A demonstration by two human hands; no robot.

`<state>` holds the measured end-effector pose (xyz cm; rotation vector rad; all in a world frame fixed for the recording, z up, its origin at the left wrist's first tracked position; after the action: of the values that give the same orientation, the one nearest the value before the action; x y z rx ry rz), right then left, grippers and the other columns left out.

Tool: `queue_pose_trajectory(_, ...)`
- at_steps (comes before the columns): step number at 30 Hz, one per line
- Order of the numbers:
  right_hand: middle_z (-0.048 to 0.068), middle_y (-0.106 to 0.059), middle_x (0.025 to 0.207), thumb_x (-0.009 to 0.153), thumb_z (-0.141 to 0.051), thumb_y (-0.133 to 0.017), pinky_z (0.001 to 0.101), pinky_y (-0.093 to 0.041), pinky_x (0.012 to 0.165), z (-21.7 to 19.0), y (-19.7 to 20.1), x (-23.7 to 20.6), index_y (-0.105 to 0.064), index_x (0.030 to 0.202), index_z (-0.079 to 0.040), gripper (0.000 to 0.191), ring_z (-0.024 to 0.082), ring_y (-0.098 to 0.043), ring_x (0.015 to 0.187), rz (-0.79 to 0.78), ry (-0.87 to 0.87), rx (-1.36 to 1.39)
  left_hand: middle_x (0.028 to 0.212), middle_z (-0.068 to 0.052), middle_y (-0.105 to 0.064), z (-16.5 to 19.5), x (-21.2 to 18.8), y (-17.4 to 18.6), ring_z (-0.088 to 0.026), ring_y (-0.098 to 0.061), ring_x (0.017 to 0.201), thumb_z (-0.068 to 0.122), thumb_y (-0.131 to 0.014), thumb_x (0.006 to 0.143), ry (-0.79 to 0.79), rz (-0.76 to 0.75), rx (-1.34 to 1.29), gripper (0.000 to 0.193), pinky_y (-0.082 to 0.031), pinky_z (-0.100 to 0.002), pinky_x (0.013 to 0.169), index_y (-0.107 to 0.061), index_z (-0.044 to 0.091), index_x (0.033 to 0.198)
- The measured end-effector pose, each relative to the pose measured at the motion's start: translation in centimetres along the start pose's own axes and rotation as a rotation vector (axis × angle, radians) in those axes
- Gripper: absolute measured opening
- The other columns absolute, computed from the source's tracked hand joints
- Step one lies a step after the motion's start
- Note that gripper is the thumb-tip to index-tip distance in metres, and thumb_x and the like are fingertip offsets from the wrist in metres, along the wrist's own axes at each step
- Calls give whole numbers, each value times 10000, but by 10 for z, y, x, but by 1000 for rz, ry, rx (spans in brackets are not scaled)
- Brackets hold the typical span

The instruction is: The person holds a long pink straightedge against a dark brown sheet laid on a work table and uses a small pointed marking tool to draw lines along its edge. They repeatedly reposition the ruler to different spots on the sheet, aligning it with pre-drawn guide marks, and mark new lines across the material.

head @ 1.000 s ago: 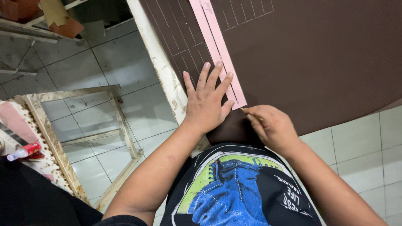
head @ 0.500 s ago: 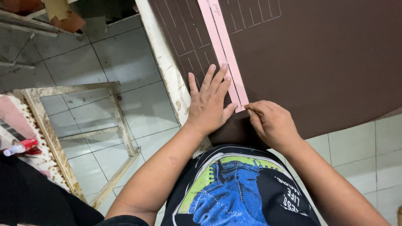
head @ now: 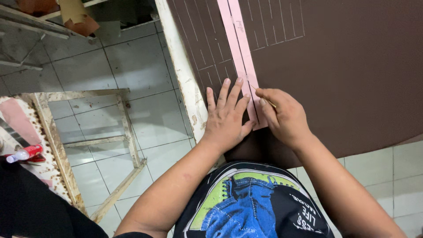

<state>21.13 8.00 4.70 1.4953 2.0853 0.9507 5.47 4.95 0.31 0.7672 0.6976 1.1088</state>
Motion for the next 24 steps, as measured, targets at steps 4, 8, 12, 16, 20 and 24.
queue_pose_trajectory(4,133,-732,1103,1014,-81,-648,382,-574,864,-1,-3,14,-711,1165,-38,169,312,-717,1003,20,-6,5,1649,-125,-274,1,0,2,-369,-185,1551,396,-748,816,-11,55,0,638,-54,-706,1223,-618,108,1370)
queue_pose_trajectory(8,122,-734,1063,1006,-78,-654,385,-574,829,-5,-2,15,-710,1124,-38,136,308,-717,954,19,3,-16,1644,-127,-270,1,0,2,-375,-189,1549,392,-750,801,-6,31,-5,642,-53,-706,1221,-620,104,1359)
queue_pose_trajectory(12,121,-731,1052,1005,-100,-665,391,-569,817,-7,-3,10,-706,1122,-46,135,316,-709,950,9,29,-73,1648,-129,-258,1,0,2,-375,-181,1545,384,-758,805,3,14,-6,638,-45,-705,1218,-607,107,1359)
queue_pose_trajectory(16,119,-725,1009,954,-112,-660,414,-565,817,-13,4,-13,-706,1075,-48,144,327,-703,933,-88,80,-190,1646,-133,-255,2,0,2,-380,-172,1543,425,-774,791,-4,13,6,687,-47,-704,1215,-589,117,1376)
queue_pose_trajectory(20,95,-729,909,912,-122,-656,413,-571,747,-18,8,-44,-724,1002,-65,127,307,-710,843,-280,-41,-225,1644,-142,-257,2,-1,3,-386,-170,1541,473,-784,790,-12,25,19,724,-48,-710,1211,-581,107,1381)
queue_pose_trajectory(24,117,-731,961,933,-135,-659,413,-564,780,-12,12,-31,-715,1014,-52,129,328,-706,892,-194,-22,-168,1638,-150,-259,4,0,4,-393,-170,1538,466,-785,791,-14,24,21,716,-43,-715,1207,-584,105,1375)
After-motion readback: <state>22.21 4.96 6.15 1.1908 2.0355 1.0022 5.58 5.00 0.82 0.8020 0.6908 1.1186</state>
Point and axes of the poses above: each hand's wrist, its own x-axis towards the middle knuckle, its own y-axis out of the back of the hand, z = x × y, the point moved 4 cm from there along x, towards the middle knuckle
